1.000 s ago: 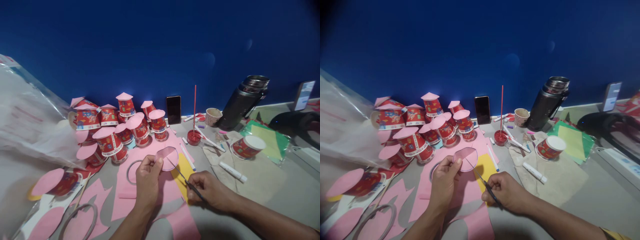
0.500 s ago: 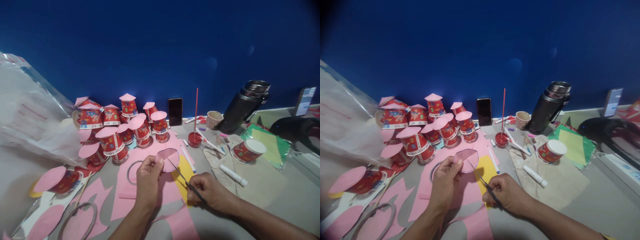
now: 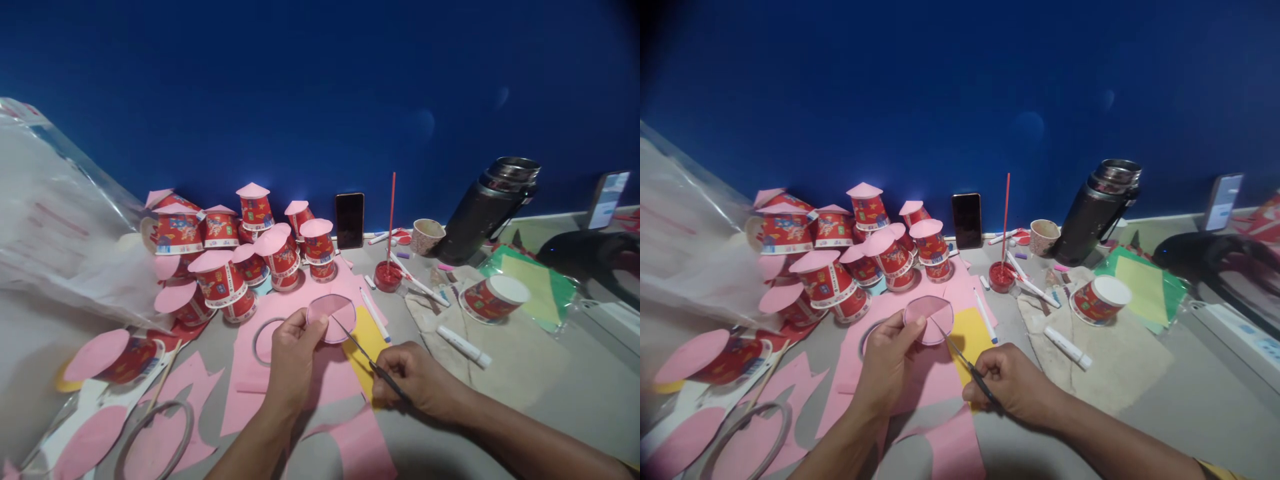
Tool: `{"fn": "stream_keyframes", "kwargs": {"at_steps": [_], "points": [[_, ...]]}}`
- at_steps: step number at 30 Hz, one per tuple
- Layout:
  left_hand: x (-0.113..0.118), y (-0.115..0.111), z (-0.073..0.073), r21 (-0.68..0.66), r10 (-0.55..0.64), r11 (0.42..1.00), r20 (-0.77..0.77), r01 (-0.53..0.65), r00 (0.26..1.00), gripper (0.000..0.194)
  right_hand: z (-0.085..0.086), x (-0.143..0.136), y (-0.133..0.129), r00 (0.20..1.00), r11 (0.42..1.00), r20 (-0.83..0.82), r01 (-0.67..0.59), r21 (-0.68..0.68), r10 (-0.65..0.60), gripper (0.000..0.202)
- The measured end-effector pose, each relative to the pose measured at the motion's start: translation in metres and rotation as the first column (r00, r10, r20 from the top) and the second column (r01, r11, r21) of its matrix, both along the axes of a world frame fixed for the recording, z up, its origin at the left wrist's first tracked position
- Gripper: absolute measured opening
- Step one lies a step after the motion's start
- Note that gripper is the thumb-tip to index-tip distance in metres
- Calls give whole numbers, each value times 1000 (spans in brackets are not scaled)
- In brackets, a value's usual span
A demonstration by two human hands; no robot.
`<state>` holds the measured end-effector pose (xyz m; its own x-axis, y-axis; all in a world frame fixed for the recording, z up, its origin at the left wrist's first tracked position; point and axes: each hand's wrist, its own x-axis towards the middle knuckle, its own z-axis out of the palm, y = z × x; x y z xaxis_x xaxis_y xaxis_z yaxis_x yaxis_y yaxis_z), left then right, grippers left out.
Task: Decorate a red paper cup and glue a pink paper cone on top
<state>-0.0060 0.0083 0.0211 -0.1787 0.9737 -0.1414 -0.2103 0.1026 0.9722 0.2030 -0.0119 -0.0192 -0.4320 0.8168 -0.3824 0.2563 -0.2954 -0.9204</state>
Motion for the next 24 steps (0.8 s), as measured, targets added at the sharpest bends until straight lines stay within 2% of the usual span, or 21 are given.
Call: {"fn": "stream_keyframes", "kwargs": {"at_steps": [5, 13, 18, 24], "points": [[1, 0, 0, -15, -4, 1000, 19, 5, 1000, 24, 0, 0, -1, 1000, 1000, -3, 1, 1, -1, 33], [1, -2, 0, -41, -40, 998, 102, 45, 994, 23, -2, 1, 0, 1000, 999, -7, -18, 31, 18, 38], [1, -2, -2, -32, -83, 996, 107, 87, 991, 24, 5, 0, 0, 999, 999, 34, -35, -14, 36, 41], [-1, -1, 0, -45, -86, 995, 99, 91, 991, 23, 10, -1, 0, 999, 997, -19, -27, -67, 26, 37]]}}
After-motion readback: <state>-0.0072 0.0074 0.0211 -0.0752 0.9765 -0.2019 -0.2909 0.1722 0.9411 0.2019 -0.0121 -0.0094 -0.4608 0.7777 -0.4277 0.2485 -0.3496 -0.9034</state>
